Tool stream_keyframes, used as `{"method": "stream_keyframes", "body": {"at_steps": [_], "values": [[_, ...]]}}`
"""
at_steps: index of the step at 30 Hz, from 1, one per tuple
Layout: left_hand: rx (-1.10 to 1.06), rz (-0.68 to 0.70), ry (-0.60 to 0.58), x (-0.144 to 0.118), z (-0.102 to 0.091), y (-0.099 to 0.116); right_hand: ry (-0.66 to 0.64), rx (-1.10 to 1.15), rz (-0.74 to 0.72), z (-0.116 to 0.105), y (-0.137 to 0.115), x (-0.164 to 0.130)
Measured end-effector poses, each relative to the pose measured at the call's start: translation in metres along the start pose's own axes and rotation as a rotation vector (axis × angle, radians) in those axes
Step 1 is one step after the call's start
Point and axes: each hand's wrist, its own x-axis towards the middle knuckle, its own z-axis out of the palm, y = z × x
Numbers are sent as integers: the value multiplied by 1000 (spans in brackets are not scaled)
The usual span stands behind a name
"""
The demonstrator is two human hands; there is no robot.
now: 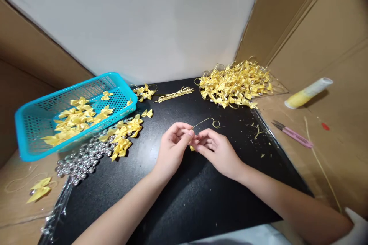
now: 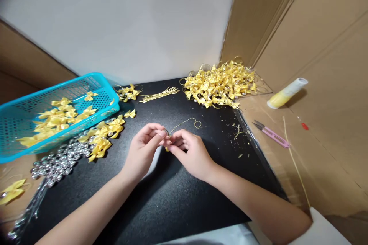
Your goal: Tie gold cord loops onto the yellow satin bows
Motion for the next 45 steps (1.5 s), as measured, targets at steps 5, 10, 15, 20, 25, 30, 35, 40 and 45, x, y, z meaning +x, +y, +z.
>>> {"method": "stream_keyframes", "body": {"at_steps": [5, 10, 15, 20, 25, 30, 35, 40, 45], "values": [[-117, 16, -84, -3, -3, -3, 82, 105, 37, -2, 6, 1], [-36, 130, -102, -4, -8, -11, 145, 76, 29, -8, 11, 4], [373, 255, 163, 9, -30, -10, 193, -49, 44, -13, 16, 4], [998, 122, -50, 24, -62, 18, 160, -234, 36, -10, 15, 2], [1105, -161, -293, 16, -58, 24, 70, -668, -176, -2, 16, 0], [1014, -179, -338, 4, -42, 11, 19, -879, -406, -4, 19, 3], [302, -484, -381, 2, -40, 3, -119, -894, -746, -14, 9, 6], [68, -540, -360, -1, -36, -5, -162, -981, -950, -24, -4, 4], [42, -233, -79, -6, -25, -15, 259, -860, -864, -17, -1, -8]]}}
